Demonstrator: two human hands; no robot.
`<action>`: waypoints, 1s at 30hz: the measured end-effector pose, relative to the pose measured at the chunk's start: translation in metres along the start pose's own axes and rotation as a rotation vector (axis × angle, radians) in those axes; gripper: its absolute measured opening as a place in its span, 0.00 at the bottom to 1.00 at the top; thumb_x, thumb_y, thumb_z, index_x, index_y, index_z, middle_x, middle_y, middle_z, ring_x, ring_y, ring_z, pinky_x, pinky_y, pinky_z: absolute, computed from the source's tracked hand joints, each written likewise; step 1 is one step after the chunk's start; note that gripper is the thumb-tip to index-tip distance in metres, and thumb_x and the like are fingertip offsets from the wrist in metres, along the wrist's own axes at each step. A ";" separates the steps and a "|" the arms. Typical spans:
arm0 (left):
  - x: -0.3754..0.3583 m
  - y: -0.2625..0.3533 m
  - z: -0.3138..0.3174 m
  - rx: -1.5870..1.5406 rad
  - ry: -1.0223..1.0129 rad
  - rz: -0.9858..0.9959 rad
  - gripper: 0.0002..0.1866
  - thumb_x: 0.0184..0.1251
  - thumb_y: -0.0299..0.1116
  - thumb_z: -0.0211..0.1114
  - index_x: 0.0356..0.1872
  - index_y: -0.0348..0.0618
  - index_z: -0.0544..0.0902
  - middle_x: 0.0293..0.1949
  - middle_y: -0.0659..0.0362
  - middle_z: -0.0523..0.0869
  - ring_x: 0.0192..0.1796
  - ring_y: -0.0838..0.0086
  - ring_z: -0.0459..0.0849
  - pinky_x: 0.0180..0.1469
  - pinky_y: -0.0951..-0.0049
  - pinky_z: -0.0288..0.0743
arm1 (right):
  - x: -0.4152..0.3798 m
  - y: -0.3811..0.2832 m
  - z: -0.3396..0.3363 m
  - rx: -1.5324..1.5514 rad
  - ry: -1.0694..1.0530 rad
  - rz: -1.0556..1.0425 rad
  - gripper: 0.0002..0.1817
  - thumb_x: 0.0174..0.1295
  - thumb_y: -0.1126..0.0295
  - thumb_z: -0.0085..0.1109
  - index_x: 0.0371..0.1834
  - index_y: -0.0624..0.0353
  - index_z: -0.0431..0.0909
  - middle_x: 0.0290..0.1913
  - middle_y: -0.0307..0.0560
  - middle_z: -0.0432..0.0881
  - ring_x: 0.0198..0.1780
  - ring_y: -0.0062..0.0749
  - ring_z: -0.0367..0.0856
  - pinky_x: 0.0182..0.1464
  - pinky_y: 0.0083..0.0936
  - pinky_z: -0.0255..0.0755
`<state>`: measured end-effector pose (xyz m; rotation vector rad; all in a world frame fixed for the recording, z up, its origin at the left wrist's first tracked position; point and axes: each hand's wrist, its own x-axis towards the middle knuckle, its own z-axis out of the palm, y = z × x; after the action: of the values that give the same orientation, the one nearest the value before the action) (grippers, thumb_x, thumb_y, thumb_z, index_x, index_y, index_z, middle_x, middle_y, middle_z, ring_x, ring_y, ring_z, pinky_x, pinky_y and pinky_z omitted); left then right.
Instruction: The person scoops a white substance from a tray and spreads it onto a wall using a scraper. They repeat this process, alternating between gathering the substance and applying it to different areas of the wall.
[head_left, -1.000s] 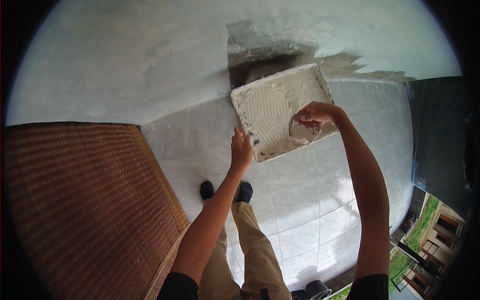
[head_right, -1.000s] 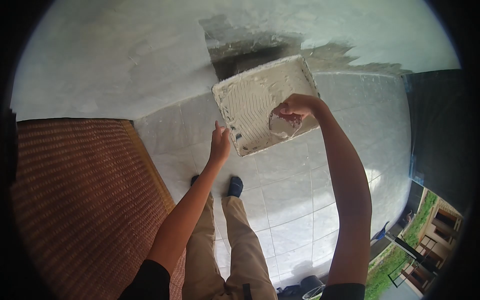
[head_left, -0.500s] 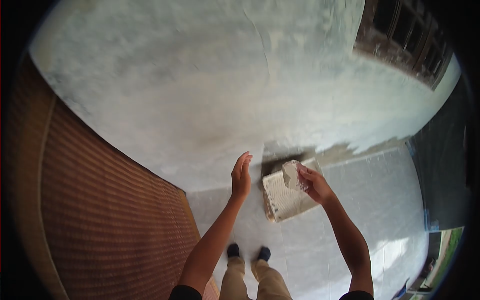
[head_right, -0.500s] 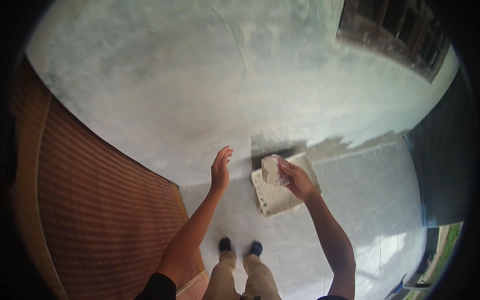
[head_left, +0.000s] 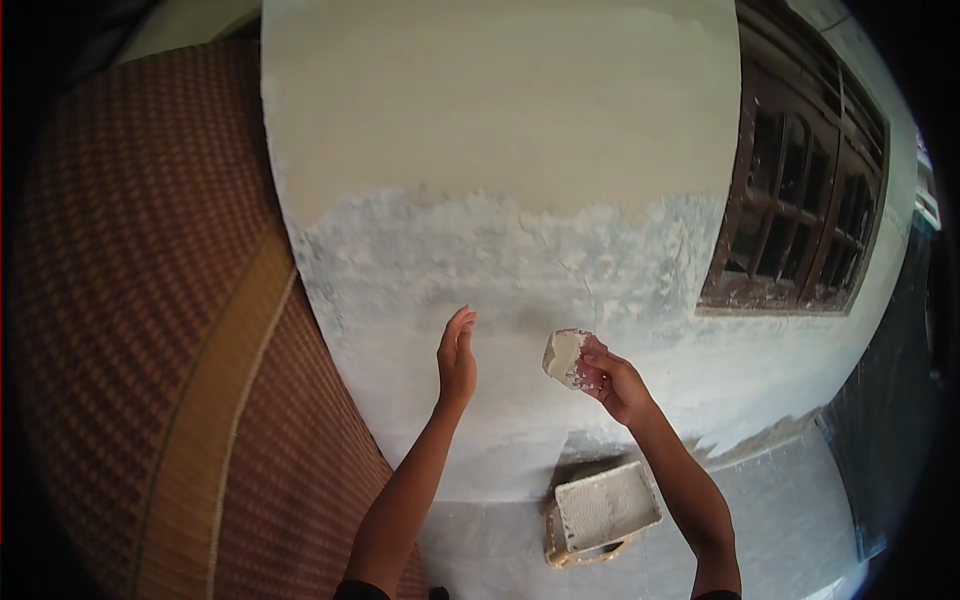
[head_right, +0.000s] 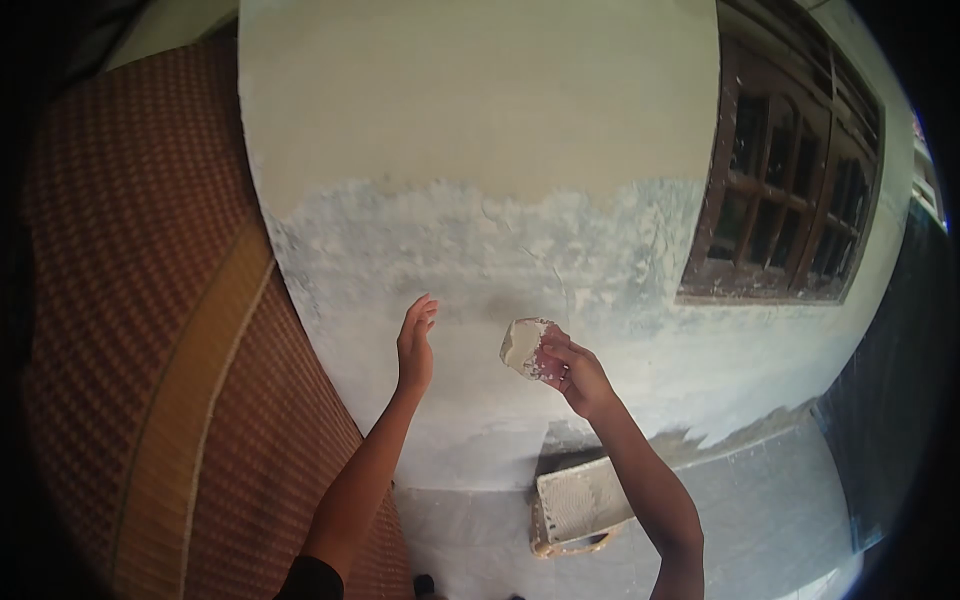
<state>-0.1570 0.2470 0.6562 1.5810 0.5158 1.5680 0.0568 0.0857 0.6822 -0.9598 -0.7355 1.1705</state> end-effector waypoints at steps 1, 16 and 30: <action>0.012 0.010 -0.011 -0.012 0.011 0.007 0.20 0.80 0.35 0.44 0.66 0.38 0.71 0.60 0.50 0.79 0.65 0.65 0.75 0.69 0.67 0.64 | 0.005 -0.006 0.016 -0.014 -0.003 -0.014 0.23 0.64 0.72 0.59 0.63 0.62 0.72 0.51 0.42 0.81 0.50 0.27 0.82 0.53 0.28 0.79; 0.134 0.058 -0.179 0.100 0.054 0.264 0.19 0.81 0.35 0.45 0.66 0.39 0.71 0.60 0.50 0.78 0.64 0.65 0.75 0.67 0.67 0.65 | 0.078 -0.003 0.220 -0.014 -0.100 -0.105 0.20 0.64 0.71 0.57 0.60 0.59 0.74 0.50 0.40 0.81 0.49 0.25 0.82 0.51 0.28 0.79; 0.164 0.005 -0.208 0.067 0.144 0.276 0.17 0.79 0.29 0.46 0.63 0.36 0.72 0.60 0.49 0.77 0.65 0.65 0.74 0.68 0.66 0.64 | 0.156 -0.015 0.320 -0.729 0.046 -0.928 0.13 0.68 0.75 0.55 0.52 0.67 0.80 0.46 0.53 0.85 0.45 0.30 0.84 0.50 0.29 0.78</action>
<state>-0.3349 0.4273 0.7355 1.6519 0.4457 1.9003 -0.1784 0.3086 0.8307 -1.0276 -1.4144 0.0407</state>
